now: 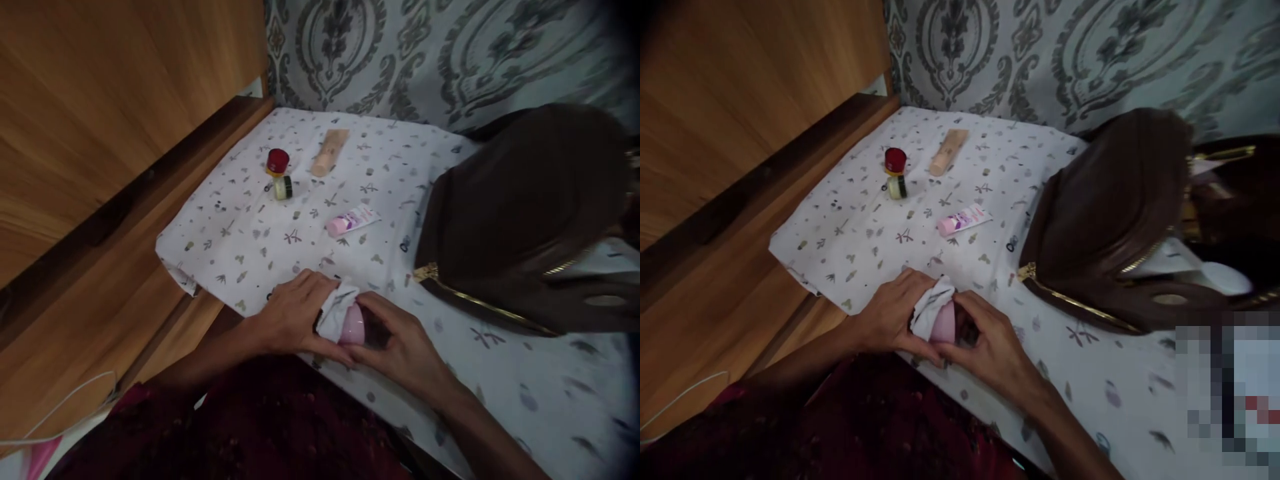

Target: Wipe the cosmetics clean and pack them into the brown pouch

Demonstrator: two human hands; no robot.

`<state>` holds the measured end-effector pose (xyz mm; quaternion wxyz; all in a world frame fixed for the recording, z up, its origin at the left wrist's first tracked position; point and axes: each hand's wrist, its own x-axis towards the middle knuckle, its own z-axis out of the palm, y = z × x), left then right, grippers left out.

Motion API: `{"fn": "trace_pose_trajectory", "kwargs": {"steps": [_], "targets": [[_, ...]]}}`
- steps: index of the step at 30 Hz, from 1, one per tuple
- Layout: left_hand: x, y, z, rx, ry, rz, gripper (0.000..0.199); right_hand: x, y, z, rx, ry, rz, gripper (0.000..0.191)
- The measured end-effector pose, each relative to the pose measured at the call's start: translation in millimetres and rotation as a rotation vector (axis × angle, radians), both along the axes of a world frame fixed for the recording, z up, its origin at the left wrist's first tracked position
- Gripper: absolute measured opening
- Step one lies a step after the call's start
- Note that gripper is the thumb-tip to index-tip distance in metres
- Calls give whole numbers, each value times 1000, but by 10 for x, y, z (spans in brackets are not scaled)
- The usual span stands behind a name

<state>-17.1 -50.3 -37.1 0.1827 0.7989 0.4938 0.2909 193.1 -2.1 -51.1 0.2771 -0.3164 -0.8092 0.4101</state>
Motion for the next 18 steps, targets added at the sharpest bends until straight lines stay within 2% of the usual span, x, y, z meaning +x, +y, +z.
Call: {"fn": "trace_pose_trajectory", "kwargs": {"steps": [5, 10, 14, 18], "targets": [[-13, 39, 44, -44, -87, -51, 82, -33, -8, 37, -219, 63, 3, 39], [-35, 150, 103, -8, -103, -141, 84, -12, -12, 74, -463, 158, -19, 59], [-4, 233, 154, -22, -101, -164, 86, 34, 1, 46, -572, 245, -36, 54], [67, 283, 168, -40, -92, -121, 91, 76, -2, -16, -646, 321, -57, 51]]}}
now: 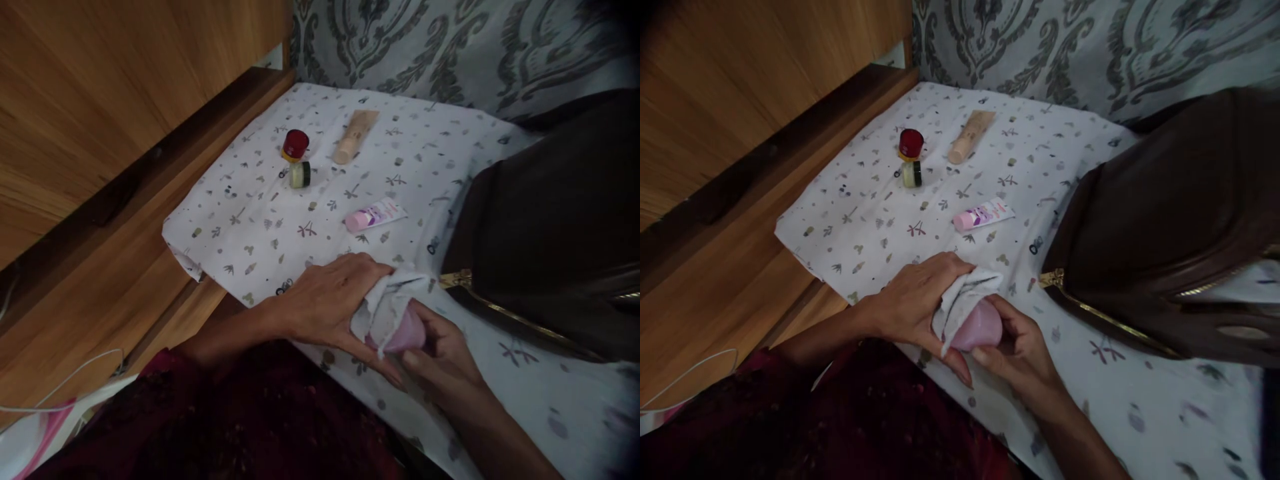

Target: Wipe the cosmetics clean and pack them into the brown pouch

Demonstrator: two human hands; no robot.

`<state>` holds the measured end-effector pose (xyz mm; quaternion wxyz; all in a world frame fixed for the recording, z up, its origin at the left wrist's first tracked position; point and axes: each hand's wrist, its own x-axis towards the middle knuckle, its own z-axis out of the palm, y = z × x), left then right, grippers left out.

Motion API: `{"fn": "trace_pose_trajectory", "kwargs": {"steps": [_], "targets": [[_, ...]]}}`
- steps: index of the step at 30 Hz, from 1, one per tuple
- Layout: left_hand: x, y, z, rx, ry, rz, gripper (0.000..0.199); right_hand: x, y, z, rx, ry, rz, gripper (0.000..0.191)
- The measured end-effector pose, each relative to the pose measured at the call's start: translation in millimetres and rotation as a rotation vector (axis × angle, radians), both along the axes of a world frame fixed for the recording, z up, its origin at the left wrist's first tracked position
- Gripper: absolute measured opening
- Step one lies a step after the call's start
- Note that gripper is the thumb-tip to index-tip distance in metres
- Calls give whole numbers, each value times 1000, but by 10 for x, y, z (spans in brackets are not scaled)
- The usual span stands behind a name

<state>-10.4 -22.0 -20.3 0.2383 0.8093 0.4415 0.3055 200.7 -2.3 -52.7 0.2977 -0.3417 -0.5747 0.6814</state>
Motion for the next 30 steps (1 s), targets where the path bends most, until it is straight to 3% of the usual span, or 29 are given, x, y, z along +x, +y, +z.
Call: {"fn": "trace_pose_trajectory", "kwargs": {"steps": [7, 15, 22, 30], "targets": [[103, 29, -4, 28, -35, 147, 89, -5, -45, -69, -154, 79, -182, 81], [122, 10, -41, 40, -56, 256, 73, -144, 3, 71, -225, 262, -186, 61], [163, -23, -96, 47, -53, 327, 52, -122, 32, 106, -130, 253, -191, 60], [200, -27, -64, 263, -35, 228, 32, -113, 49, 137, -118, 313, -228, 62]]}}
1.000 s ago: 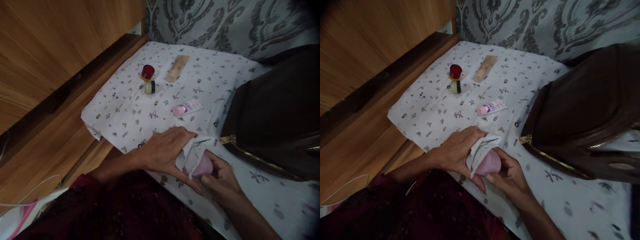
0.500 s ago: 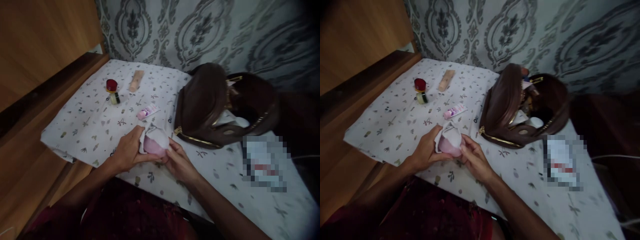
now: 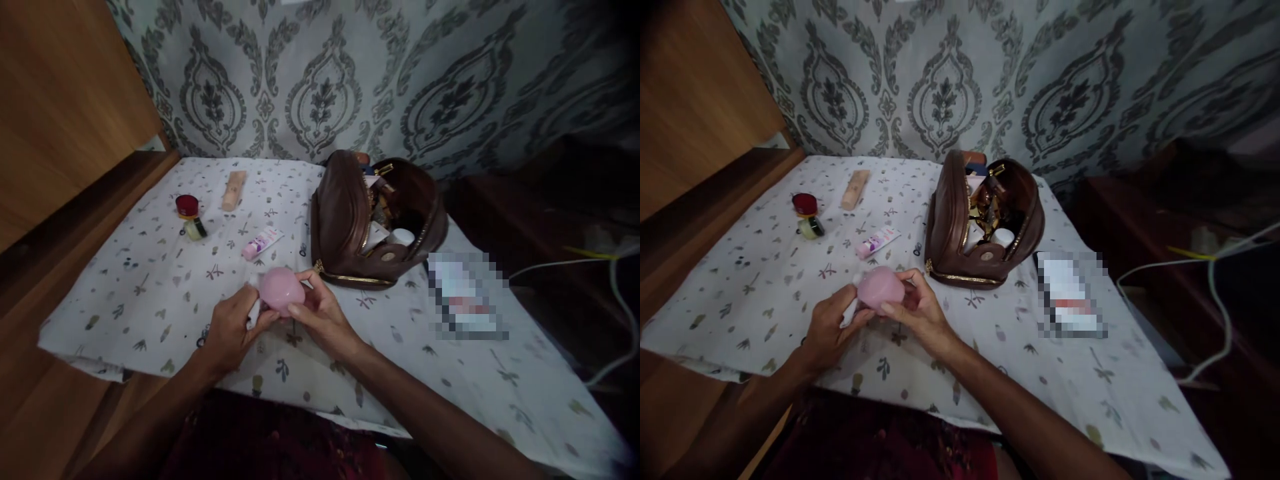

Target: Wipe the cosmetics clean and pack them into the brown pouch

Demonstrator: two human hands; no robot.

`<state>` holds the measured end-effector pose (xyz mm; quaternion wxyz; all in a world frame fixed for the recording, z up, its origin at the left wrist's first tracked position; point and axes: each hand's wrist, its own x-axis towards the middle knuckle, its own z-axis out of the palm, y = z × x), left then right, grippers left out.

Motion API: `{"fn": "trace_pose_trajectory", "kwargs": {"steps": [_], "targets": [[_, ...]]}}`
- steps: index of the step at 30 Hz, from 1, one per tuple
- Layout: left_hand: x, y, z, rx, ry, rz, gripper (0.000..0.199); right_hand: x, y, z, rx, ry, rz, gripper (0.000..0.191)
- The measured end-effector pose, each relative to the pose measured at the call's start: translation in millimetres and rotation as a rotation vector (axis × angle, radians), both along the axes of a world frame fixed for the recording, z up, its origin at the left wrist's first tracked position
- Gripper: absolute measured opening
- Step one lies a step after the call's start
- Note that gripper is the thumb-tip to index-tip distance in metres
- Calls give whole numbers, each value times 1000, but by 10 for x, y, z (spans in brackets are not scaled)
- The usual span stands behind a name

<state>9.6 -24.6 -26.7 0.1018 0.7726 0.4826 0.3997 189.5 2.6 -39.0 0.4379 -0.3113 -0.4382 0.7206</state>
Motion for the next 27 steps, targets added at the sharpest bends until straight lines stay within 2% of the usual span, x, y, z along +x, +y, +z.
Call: {"fn": "trace_pose_trajectory", "kwargs": {"steps": [5, 8, 11, 14, 16, 20, 24, 27], "targets": [[41, 4, 55, 163, -41, -112, 23, 23, 15, 43, 48, -57, -47, 55], [57, 14, 66, 205, -71, -85, 20, 37, 13, 39, 109, -105, -50, 54], [59, 33, 60, 180, -89, -37, 16, 40, -9, 7, 191, -196, 16, 55], [55, 56, 49, 97, -143, 9, 16, 44, -41, -16, 306, -283, 39, 50], [52, 70, 46, -18, -196, 76, 19, 51, -55, -14, 355, -283, 54, 47], [42, 91, 53, -244, -293, 156, 26, 62, -38, -4, 353, -258, 34, 55], [13, 97, 37, -351, -303, 68, 37, 55, 11, -40, 247, -255, -38, 70], [-9, 98, 7, -448, -346, -66, 54, 52, 29, -88, 262, -292, -116, 65]]}}
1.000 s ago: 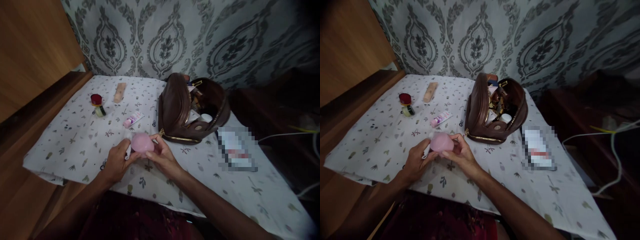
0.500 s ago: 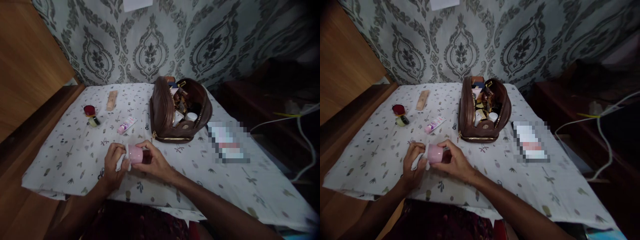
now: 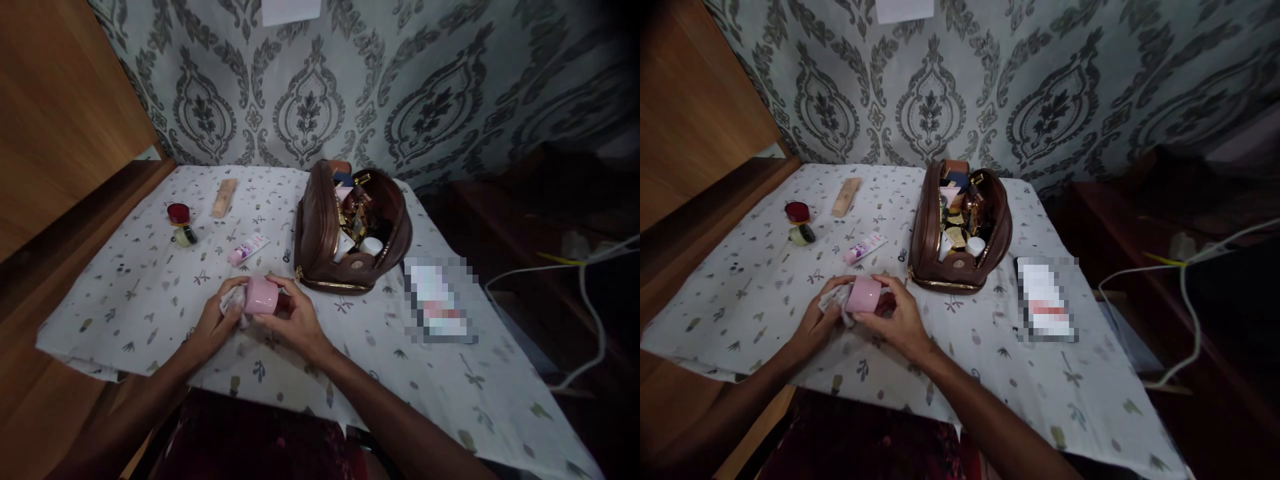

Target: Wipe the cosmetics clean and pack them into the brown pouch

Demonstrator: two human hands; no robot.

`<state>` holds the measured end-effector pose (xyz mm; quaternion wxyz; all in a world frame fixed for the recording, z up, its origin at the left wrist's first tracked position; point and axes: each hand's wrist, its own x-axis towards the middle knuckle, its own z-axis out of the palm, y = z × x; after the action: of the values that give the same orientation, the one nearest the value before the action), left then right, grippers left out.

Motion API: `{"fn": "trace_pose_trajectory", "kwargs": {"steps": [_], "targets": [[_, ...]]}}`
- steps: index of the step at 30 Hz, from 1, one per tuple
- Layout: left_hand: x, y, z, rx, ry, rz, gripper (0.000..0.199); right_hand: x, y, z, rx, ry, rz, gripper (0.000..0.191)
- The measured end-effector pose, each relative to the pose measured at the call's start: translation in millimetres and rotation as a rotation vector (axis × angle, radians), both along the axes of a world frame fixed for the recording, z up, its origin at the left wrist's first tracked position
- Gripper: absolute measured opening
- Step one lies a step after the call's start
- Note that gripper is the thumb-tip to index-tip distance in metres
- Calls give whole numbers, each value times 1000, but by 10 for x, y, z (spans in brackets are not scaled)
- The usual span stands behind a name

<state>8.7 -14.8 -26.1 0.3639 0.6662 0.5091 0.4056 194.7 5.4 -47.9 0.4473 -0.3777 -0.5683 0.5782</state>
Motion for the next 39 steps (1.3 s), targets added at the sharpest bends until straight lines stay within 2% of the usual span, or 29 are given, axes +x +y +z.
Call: {"fn": "trace_pose_trajectory", "kwargs": {"steps": [4, 7, 11, 14, 16, 20, 23, 26, 31, 34, 37, 39], "targets": [[-10, 25, -2, -108, -85, -64, 75, 20, -2, -35, 190, -130, -84, 60], [-16, 60, 28, -214, -118, -62, 68, 46, 9, -20, 268, -170, -48, 63], [-37, 96, 65, -301, -208, -76, 66, 68, 33, 3, 217, -170, 28, 71], [-51, 87, 80, -383, -282, -86, 68, 58, 28, -14, 131, -181, 12, 80], [-51, 63, 81, -441, -320, -83, 67, 38, 16, -29, 136, -185, -12, 75], [-29, 27, 48, -479, -372, -58, 64, -10, 11, -24, 286, -217, -109, 58], [1, 32, 9, -424, -367, 11, 64, -26, 33, -3, 385, -271, -200, 51], [19, 36, -9, -326, -359, 97, 56, -16, 41, 7, 427, -329, -223, 47], [-21, 5, 4, 51, -216, 216, 35, -7, 18, 5, 382, -459, -174, 47], [-52, -17, -14, 226, -77, 130, 36, -20, 18, -14, 445, -493, -176, 46], [-61, -24, -57, 345, 63, -4, 38, -32, 28, -51, 552, -499, -146, 45], [-55, -20, -89, 422, 137, -49, 39, -37, 31, -74, 599, -513, -109, 46]]}}
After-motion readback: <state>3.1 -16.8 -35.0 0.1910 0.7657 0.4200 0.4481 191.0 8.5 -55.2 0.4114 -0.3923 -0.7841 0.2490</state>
